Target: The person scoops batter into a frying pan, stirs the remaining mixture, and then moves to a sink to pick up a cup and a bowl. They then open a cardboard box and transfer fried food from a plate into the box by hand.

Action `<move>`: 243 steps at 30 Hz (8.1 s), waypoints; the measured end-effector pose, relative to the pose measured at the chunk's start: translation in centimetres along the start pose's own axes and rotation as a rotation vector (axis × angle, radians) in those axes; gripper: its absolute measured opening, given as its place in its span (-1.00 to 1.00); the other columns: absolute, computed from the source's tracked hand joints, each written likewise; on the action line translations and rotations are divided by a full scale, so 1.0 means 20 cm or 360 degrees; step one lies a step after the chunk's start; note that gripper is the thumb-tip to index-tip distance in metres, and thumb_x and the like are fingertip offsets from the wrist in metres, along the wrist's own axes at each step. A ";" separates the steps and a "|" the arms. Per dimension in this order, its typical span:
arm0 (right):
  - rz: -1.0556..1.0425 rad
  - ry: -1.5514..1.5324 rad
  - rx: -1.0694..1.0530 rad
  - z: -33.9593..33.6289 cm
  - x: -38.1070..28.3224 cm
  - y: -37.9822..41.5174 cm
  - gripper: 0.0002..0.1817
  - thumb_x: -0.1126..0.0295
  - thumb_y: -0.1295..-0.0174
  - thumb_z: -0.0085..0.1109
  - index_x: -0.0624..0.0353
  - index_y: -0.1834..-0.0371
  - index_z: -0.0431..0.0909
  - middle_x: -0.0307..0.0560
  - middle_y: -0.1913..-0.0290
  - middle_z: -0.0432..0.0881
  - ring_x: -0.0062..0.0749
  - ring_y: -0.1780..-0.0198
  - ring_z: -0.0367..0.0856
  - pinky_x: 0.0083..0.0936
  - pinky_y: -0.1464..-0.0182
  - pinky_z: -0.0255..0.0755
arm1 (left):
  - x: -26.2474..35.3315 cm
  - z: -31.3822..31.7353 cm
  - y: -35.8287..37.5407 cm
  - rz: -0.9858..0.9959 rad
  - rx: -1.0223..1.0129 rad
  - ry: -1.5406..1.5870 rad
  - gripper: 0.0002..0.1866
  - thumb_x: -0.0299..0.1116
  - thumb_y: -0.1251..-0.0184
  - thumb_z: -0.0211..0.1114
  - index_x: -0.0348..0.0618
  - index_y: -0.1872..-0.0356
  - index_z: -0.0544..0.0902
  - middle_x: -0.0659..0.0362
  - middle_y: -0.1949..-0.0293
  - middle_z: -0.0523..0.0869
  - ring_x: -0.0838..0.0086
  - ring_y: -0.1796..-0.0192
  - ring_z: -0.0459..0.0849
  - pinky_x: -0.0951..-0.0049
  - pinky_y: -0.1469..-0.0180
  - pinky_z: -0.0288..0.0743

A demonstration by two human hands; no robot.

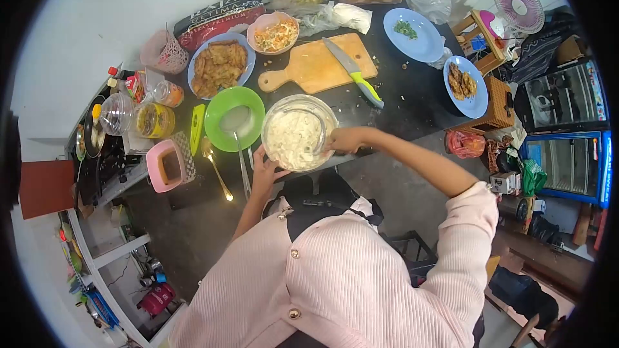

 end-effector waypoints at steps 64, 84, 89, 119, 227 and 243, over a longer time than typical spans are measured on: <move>0.0579 0.0931 -0.0477 -0.32 -0.09 -0.18 -0.79 0.21 -0.09 0.11 -0.04 0.64 0.43 -0.40 0.68 0.23 -0.59 0.66 0.20 -0.60 0.64 0.07 | 0.05 0.01 0.01 -0.0182 -0.0107 0.0145 -0.37 -0.59 -0.17 -0.07 -0.10 -0.28 -0.06 0.04 -0.17 0.23 0.25 -0.12 0.41 0.14 0.07 0.54; -0.0166 0.0255 0.1005 -0.13 -0.09 0.26 -0.74 0.33 -0.18 -0.04 0.10 0.13 0.56 -0.24 0.73 0.39 -0.43 0.71 0.42 -0.48 0.68 0.33 | 0.00 -0.02 -0.01 -0.0245 -0.0127 0.0137 -0.36 -0.58 -0.19 -0.01 -0.01 -0.28 -0.03 0.12 -0.22 0.17 0.35 -0.18 0.29 0.18 0.02 0.51; -0.0008 0.1326 0.1308 0.08 -0.20 0.12 -0.56 0.45 -0.02 0.02 0.07 -0.06 0.37 0.01 0.52 0.57 -0.15 0.44 0.61 -0.32 0.44 0.49 | -0.01 0.00 0.00 -0.0144 -0.0063 0.0069 -0.43 -0.55 -0.25 -0.02 -0.03 -0.27 0.02 0.12 -0.22 0.19 0.37 -0.16 0.34 0.26 0.06 0.55; -0.0099 0.1087 0.1652 -0.08 -0.22 0.19 -0.75 0.32 -0.07 -0.02 -0.19 0.22 0.62 0.00 0.54 0.59 -0.13 0.45 0.60 -0.28 0.39 0.48 | -0.03 0.00 0.02 -0.0012 -0.0027 0.0107 -0.42 -0.54 -0.28 -0.02 -0.06 -0.29 -0.02 0.10 -0.24 0.15 0.33 -0.17 0.32 0.22 0.08 0.56; -0.0498 0.1324 0.1837 0.11 -0.11 0.35 -0.68 0.46 -0.04 0.01 -0.04 0.10 0.54 -0.12 0.58 0.53 -0.24 0.53 0.52 -0.37 0.40 0.35 | -0.06 0.04 0.04 0.0111 0.0181 0.0128 -0.52 -0.50 -0.31 -0.09 -0.08 -0.25 0.07 0.12 -0.21 0.17 0.28 -0.14 0.37 0.18 0.09 0.57; -0.0524 0.1128 0.1911 0.05 -0.13 0.32 -0.66 0.42 -0.08 -0.02 -0.16 0.06 0.55 -0.06 0.61 0.49 -0.19 0.52 0.52 -0.26 0.43 0.39 | -0.05 0.03 0.03 0.0240 0.0335 0.0054 -0.51 -0.45 -0.30 -0.01 -0.16 -0.23 0.09 0.09 -0.24 0.17 0.29 -0.17 0.35 0.23 0.05 0.53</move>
Point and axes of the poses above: each hand's wrist, its own y-axis away from the middle knuckle, its own z-axis out of the palm, x = y × z, the point moved 5 cm from there along -y, towards the middle knuckle
